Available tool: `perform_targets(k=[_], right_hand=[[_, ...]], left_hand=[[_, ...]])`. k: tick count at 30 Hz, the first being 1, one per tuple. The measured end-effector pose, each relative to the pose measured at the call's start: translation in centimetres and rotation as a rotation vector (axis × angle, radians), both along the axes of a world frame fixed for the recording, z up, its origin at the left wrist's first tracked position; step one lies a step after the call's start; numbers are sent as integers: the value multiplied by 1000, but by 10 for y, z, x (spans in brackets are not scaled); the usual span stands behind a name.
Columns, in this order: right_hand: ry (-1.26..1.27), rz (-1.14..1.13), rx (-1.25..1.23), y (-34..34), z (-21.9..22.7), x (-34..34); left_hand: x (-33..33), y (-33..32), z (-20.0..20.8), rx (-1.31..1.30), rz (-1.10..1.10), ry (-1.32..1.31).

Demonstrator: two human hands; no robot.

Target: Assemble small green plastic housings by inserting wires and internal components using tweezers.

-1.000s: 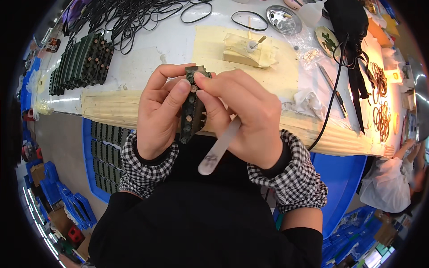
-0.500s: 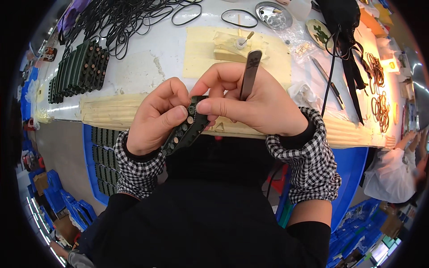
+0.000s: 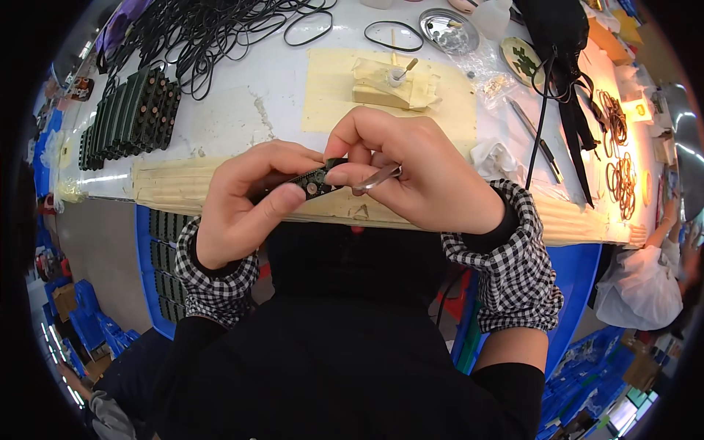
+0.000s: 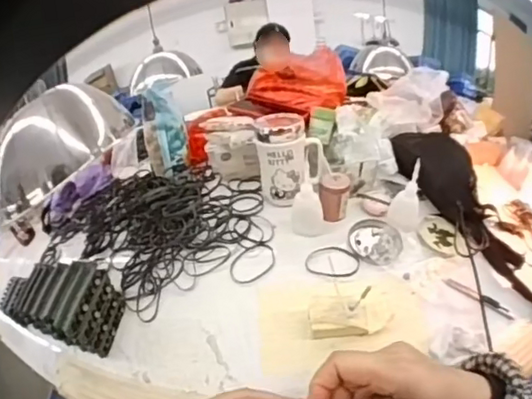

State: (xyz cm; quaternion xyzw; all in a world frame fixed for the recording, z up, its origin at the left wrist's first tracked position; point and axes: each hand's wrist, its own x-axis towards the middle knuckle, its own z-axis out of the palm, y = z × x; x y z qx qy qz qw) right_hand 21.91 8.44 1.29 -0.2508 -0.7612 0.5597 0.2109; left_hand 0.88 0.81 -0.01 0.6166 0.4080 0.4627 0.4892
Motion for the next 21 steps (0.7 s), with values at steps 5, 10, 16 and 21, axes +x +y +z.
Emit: perform_targets(k=[5, 10, 16, 21], right_hand=[[27, -107, -2, -11, -2, -8], [52, -85, -11, -8, -11, -8], [64, -88, -38, -9, -15, -10], [62, -97, -34, -8, -16, -10]], left_hand=[[5, -3, 6, 387, 274, 432], [10, -7, -4, 463, 363, 486], [10, -3, -13, 510, 403, 491], [12, 2, -16, 562, 430, 489]])
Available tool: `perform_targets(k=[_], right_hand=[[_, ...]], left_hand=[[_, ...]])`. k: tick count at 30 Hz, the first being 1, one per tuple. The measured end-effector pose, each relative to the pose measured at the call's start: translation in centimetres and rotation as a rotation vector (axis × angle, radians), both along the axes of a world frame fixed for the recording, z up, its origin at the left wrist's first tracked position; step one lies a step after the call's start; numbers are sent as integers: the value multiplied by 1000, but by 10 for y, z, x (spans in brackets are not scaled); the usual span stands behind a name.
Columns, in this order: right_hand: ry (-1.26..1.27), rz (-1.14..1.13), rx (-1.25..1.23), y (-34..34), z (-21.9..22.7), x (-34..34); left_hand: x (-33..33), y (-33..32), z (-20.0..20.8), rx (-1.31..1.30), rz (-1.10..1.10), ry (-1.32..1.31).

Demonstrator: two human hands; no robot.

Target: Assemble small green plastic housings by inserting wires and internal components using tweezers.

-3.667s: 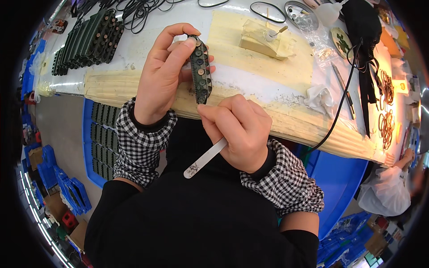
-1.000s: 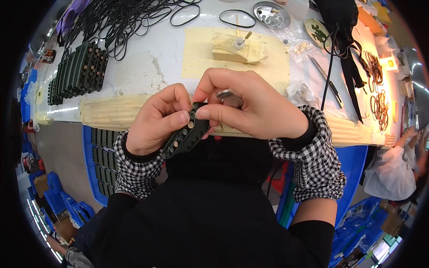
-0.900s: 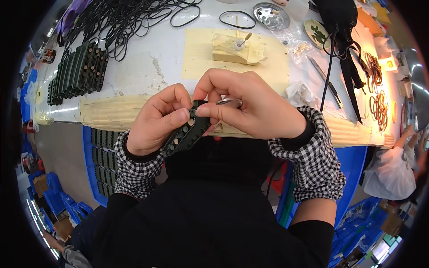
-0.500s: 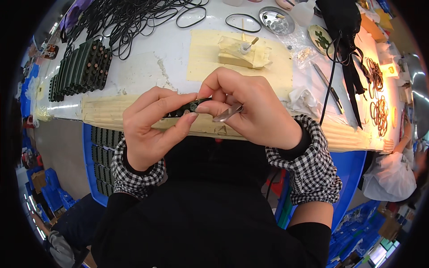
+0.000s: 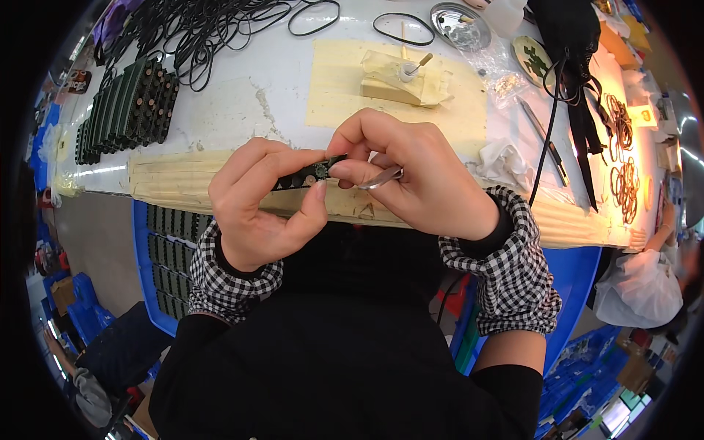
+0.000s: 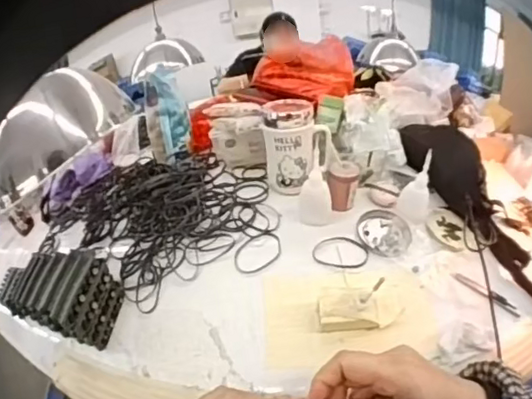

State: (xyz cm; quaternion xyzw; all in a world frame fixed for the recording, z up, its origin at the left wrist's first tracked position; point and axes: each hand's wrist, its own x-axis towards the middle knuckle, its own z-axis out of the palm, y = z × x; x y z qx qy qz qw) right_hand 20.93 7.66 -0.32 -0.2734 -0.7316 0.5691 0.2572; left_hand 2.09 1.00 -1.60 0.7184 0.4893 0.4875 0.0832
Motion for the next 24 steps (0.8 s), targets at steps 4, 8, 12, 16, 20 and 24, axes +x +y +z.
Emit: perform_targets(k=[4, 8, 12, 16, 20, 24], right_hand=[[19, -6, 4, 1, -2, 0], [5, 1, 18, 2, -1, -1], [12, -15, 23, 1, -4, -2], [-9, -13, 16, 1, 0, -2], [-56, -17, 25, 0, 6, -3], [-43, -29, 27, -1, 6, -4]], left_hand=[[1, -1, 1, -20, -2, -7], [1, 1, -2, -9, 10, -10], [1, 1, -1, -15, 15, -7], [1, 1, -3, -12, 17, 4], [4, 2, -2, 12, 24, -1], [5, 3, -3, 13, 33, 10]])
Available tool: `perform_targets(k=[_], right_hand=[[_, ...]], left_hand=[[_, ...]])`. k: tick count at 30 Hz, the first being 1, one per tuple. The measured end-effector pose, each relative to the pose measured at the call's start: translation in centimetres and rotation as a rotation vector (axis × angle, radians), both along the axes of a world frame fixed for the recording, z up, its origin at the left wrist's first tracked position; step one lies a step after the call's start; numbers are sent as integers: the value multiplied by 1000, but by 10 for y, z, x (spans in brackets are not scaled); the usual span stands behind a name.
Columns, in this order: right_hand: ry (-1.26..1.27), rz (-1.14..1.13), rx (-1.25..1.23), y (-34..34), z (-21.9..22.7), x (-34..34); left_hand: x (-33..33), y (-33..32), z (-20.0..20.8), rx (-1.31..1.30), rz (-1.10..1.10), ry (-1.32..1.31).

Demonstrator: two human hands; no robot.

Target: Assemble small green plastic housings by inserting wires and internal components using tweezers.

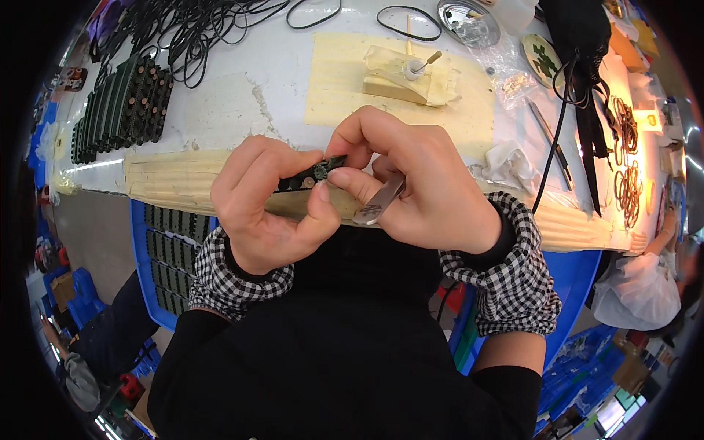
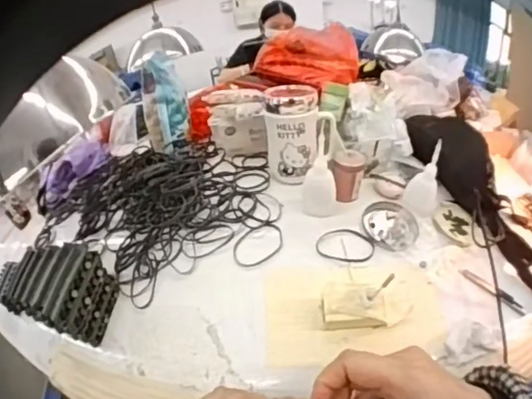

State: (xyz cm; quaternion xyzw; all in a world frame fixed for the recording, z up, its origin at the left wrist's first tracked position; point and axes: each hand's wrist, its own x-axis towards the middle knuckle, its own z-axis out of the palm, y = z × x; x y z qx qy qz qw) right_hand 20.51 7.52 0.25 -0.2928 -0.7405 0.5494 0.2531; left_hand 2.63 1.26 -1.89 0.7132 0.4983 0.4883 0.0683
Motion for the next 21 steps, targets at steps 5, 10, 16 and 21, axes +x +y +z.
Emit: perform_targets(k=[5, 10, 16, 21], right_hand=[[-44, 19, -13, 3, 2, 3], [-36, -35, -24, -2, 6, 1], [-87, -344, 123, -17, 21, 4], [-142, -368, 184, -39, 17, 17]], left_hand=[[2, 0, -2, 10, 24, 5], [5, 0, 1, 17, 53, 13], [7, -5, -2, -28, 218, 192], [9, -5, -6, 21, 246, 222]])
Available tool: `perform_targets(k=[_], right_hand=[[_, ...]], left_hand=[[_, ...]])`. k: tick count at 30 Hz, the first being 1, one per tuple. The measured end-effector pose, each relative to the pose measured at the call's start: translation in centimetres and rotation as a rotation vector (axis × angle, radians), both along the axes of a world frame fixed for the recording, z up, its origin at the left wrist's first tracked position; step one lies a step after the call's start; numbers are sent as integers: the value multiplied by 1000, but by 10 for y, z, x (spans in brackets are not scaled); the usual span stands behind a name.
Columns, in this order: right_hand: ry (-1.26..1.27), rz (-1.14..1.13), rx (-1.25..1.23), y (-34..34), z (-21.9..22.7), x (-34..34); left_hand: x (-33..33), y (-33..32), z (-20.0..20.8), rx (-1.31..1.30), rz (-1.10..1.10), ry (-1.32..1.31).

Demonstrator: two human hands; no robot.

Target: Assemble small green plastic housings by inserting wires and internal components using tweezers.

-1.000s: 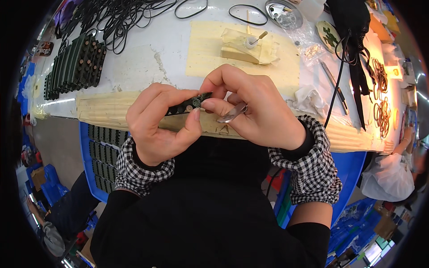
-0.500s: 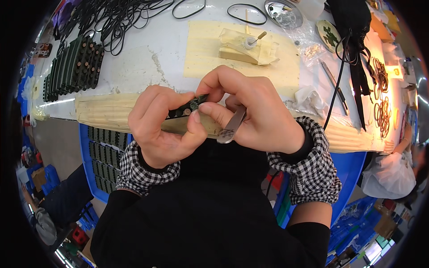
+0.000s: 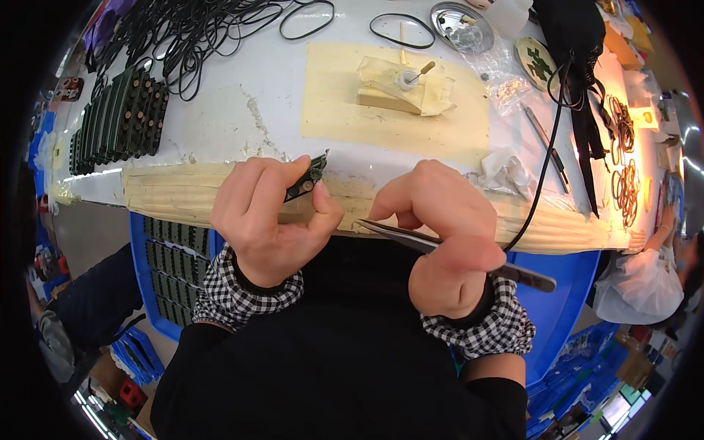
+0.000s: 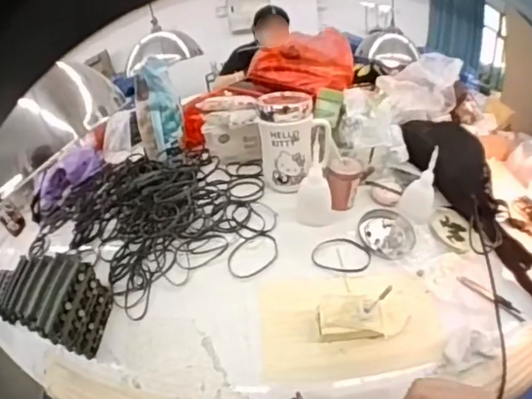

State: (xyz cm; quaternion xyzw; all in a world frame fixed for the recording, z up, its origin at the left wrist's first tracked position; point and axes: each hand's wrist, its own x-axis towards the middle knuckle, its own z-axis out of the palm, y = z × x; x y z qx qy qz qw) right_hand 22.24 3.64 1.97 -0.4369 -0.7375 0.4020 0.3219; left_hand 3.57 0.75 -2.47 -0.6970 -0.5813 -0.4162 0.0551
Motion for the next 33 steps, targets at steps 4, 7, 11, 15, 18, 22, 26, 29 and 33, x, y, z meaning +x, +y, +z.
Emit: perform_targets(k=[4, 7, 11, 15, 18, 22, 26, 29, 33], right_hand=[[204, -140, 55, -14, -11, -4], [196, -156, 143, -21, -26, -17], [159, -75, 244, -20, -31, -22], [135, -87, 279, -24, -30, -23], [114, -62, 335, -21, -30, -23], [112, -39, 355, -19, -30, -25], [48, 9, 456, -13, -25, -25], [-9, 41, 527, -11, -23, -27], [-62, 121, 669, -2, -26, -26]], left_hand=[[2, 0, -4, 24, 23, 25], [3, 1, -2, 32, 20, 22], [3, 1, -6, 56, 35, 9], [4, 2, -4, 52, 40, 14], [4, 2, -4, 55, 40, 12], [4, 2, -5, 60, 29, 2], [5, 2, -7, 63, 42, 15], [6, 2, -7, 61, 53, 27], [3, 8, -14, 143, 51, 46]])
